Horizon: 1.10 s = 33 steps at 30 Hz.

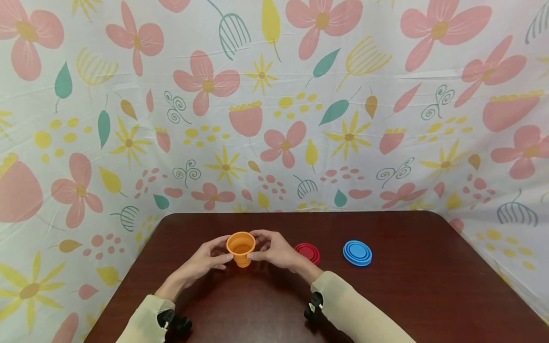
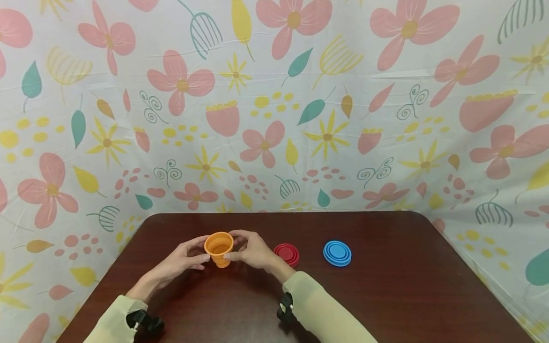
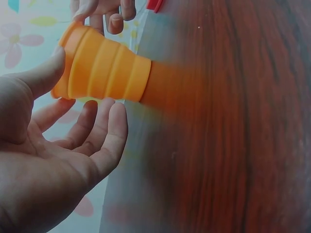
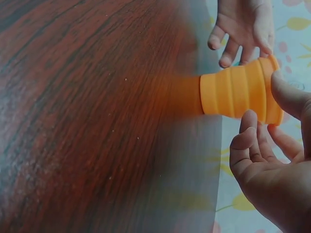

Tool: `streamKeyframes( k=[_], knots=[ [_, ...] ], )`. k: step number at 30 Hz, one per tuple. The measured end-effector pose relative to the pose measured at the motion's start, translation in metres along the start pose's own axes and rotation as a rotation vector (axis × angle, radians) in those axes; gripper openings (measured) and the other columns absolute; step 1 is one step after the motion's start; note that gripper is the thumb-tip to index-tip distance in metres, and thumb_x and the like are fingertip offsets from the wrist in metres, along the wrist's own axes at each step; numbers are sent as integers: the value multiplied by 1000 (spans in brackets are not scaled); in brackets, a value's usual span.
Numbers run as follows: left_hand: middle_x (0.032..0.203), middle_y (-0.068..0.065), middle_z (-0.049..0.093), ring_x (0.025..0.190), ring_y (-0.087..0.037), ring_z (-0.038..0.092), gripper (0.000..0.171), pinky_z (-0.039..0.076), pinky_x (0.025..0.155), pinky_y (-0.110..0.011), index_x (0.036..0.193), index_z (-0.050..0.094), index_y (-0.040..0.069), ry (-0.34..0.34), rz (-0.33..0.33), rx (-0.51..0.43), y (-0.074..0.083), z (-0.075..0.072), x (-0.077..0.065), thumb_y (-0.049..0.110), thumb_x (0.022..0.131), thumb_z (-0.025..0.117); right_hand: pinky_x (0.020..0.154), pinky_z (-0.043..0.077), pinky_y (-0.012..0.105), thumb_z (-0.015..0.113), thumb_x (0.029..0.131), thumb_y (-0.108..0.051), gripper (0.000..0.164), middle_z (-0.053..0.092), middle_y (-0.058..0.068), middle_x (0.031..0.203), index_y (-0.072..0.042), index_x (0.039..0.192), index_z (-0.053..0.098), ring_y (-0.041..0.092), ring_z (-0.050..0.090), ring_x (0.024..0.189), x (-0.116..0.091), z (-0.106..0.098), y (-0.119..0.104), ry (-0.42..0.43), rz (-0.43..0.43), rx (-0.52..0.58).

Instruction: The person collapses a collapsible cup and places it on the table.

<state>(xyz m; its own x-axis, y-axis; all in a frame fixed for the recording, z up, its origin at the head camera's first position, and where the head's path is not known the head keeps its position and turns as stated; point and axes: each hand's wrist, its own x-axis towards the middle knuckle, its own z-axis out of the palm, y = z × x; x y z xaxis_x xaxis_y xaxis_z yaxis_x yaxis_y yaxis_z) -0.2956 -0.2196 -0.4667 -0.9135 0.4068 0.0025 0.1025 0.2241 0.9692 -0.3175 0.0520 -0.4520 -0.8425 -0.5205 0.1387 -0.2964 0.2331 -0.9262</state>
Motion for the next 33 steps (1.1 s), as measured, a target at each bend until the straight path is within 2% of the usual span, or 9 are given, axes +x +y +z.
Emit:
streamKeyframes(
  k=[6, 12, 20, 27, 33],
  knots=[
    [136, -23, 56, 112, -39, 62, 67, 61, 91, -45, 157, 43, 1, -1, 15, 12, 6, 10, -3, 19, 101, 74, 73, 57, 30, 84, 92, -16, 54, 69, 13, 114, -5, 141, 63, 27, 63, 86, -8, -5, 1, -14, -8, -29],
    [135, -21, 59, 104, -33, 61, 61, 61, 89, -48, 154, 47, 2, -19, 72, 40, 17, 28, -6, 16, 101, 74, 74, 57, 29, 84, 92, -18, 53, 68, 13, 114, -6, 139, 64, 28, 63, 86, -26, -17, -3, -23, -43, -55],
    [128, -17, 62, 100, -28, 62, 61, 61, 80, -36, 153, 49, 2, -2, 88, 38, 34, 61, -15, 17, 100, 75, 70, 56, 29, 84, 92, -18, 51, 67, 10, 112, -11, 139, 65, 28, 62, 82, -57, -34, -7, -20, -59, -47],
    [126, -19, 62, 94, -27, 63, 56, 58, 74, -29, 149, 55, 1, -1, 163, 25, 48, 80, -23, 13, 98, 76, 66, 55, 28, 84, 92, -20, 52, 68, 9, 114, -12, 140, 64, 26, 61, 79, -84, -43, -15, 3, -74, -60],
    [125, -16, 61, 98, -23, 64, 51, 56, 85, -29, 144, 60, 2, 10, 220, 77, 54, 96, -22, 15, 98, 77, 63, 54, 27, 83, 93, -20, 51, 69, 12, 115, -10, 140, 65, 26, 61, 82, -105, -51, -17, 29, -72, -68]
  ],
)
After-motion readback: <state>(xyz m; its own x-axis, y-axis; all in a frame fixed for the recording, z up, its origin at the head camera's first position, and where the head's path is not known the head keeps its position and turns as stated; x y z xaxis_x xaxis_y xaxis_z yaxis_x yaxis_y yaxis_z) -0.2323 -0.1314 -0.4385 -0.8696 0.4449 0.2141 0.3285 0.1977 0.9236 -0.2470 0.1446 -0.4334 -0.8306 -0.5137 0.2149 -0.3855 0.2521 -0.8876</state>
